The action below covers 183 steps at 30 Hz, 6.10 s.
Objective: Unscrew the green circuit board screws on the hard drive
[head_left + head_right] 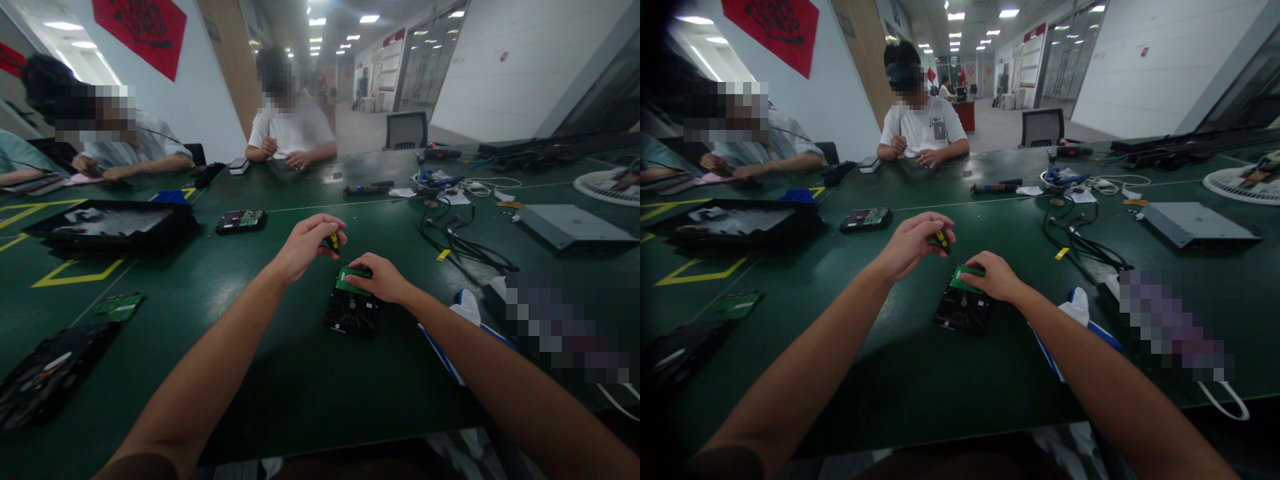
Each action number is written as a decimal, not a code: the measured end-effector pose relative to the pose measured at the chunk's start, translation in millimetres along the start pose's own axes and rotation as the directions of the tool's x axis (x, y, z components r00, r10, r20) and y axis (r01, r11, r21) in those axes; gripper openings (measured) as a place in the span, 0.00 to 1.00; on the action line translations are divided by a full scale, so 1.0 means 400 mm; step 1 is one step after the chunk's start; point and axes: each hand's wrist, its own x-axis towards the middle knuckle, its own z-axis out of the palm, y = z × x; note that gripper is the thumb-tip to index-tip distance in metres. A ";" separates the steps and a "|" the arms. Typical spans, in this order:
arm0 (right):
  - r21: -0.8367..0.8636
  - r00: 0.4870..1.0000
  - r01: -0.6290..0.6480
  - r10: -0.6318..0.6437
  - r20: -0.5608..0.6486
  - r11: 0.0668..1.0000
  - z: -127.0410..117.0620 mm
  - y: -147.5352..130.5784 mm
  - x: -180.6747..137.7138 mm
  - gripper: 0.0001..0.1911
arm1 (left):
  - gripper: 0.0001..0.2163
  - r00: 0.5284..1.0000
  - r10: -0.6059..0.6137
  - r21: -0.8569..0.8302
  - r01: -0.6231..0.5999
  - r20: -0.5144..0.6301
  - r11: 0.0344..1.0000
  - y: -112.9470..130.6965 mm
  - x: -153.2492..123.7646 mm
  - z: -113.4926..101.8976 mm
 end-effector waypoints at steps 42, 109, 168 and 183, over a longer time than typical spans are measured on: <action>-0.019 1.000 0.011 -0.012 -0.010 1.000 0.005 0.004 -0.001 0.15 | 0.09 0.996 0.081 0.144 -0.074 -0.042 0.987 0.008 -0.002 0.002; -0.013 1.000 0.007 -0.007 -0.004 1.000 0.002 0.003 0.000 0.16 | 0.08 0.999 0.008 0.041 -0.010 0.054 0.999 0.008 -0.004 0.004; 0.013 1.000 0.004 -0.004 -0.005 1.000 -0.003 0.037 0.070 0.14 | 0.10 0.998 0.050 0.006 -0.050 0.026 0.999 -0.022 0.065 -0.013; 0.035 0.996 0.068 -0.070 0.059 0.997 -0.015 0.053 0.062 0.18 | 0.10 0.999 0.037 0.006 -0.037 0.025 0.999 -0.019 0.067 -0.018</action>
